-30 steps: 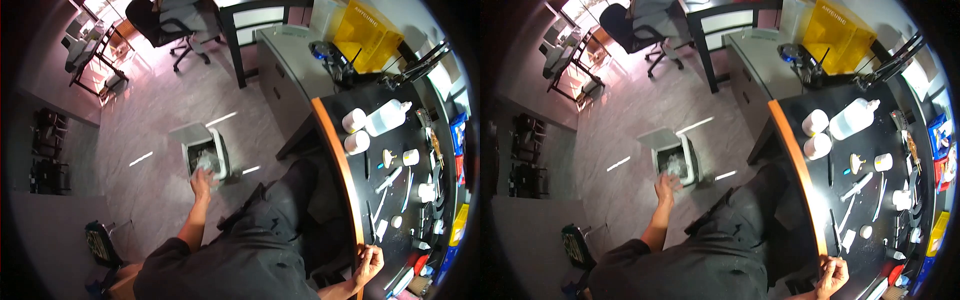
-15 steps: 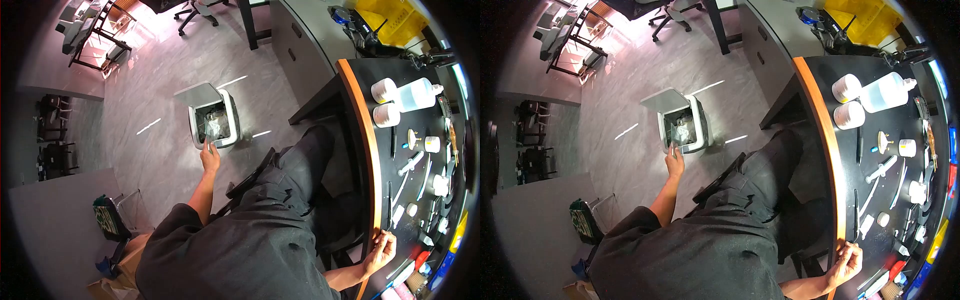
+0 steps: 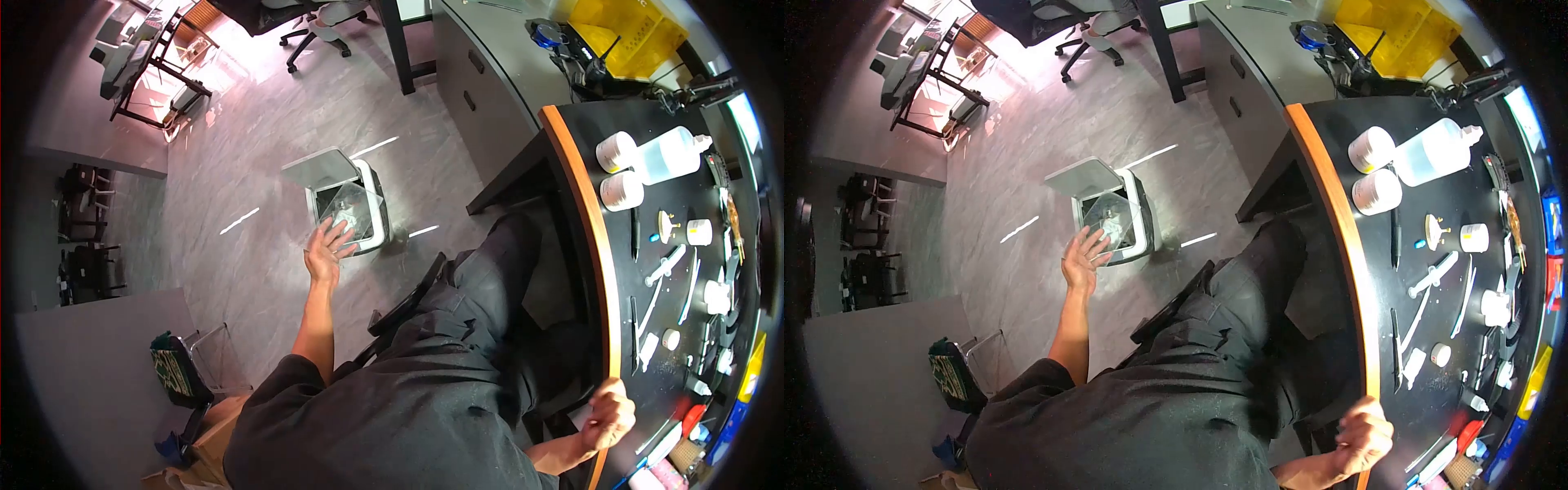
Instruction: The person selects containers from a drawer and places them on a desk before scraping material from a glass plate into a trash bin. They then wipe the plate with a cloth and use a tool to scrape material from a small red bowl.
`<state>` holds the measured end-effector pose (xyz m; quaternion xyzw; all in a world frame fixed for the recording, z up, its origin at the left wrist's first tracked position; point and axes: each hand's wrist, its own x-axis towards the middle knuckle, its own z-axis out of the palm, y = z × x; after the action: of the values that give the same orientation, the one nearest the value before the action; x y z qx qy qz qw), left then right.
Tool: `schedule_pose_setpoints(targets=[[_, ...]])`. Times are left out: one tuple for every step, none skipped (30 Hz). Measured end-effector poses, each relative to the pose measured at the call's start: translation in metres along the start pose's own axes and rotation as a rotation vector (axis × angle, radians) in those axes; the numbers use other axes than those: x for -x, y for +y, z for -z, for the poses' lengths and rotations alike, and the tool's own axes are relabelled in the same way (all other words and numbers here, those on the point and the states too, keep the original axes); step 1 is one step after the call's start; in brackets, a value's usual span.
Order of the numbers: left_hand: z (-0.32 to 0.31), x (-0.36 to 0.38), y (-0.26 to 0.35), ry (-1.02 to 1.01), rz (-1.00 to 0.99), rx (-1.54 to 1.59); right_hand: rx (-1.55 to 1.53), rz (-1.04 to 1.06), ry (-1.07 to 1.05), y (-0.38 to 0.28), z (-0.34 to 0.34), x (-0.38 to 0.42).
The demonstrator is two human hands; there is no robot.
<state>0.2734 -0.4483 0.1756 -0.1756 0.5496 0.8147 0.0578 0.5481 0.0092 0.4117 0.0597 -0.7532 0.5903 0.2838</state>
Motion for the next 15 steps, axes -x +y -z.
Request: schedule_pose_setpoints(targets=[[-0.007,0.002,0.011,-0.030,0.019,-0.007,-0.004,-0.129,-0.031,-0.002,-0.012,-0.004],[-0.012,0.004,0.019,-0.067,0.026,-0.017,-0.007,-0.261,-0.061,-0.005,-0.029,-0.010],[-0.017,0.006,0.026,-0.105,0.034,-0.025,0.048,-0.293,-0.142,-0.002,-0.043,-0.019],[-0.023,0.007,0.033,-0.146,0.042,-0.034,0.104,-0.325,-0.222,0.005,-0.056,-0.028],[-0.027,0.011,0.043,-0.165,0.066,-0.053,0.156,-0.384,-0.299,0.011,-0.065,-0.032],[-0.031,0.014,0.052,-0.197,0.095,-0.073,0.216,-0.447,-0.364,0.018,-0.072,-0.033],[-0.040,0.014,0.058,-0.253,0.132,-0.090,0.259,-0.471,-0.425,0.029,-0.078,-0.032],[-0.047,0.015,0.061,-0.305,0.166,-0.094,0.316,-0.512,-0.467,0.037,-0.080,-0.030],[-0.045,0.016,0.064,-0.374,0.213,-0.100,0.371,-0.451,-0.491,0.039,-0.084,-0.029],[-0.039,0.011,0.062,-0.489,0.231,-0.122,0.437,-0.397,-0.511,0.038,-0.087,-0.031],[-0.044,0.014,0.063,-0.595,0.273,-0.091,0.388,-0.376,-0.500,0.033,-0.089,-0.032],[-0.054,0.016,0.068,-0.694,0.318,-0.063,0.335,-0.350,-0.490,0.029,-0.091,-0.033],[-0.073,0.021,0.073,-0.825,0.336,-0.071,0.302,-0.288,-0.466,0.026,-0.094,-0.034],[-0.095,0.029,0.076,-0.943,0.346,-0.078,0.264,-0.215,-0.454,0.023,-0.096,-0.033],[-0.121,0.035,0.076,-1.031,0.400,-0.088,0.323,-0.184,-0.457,0.016,-0.096,-0.035]])
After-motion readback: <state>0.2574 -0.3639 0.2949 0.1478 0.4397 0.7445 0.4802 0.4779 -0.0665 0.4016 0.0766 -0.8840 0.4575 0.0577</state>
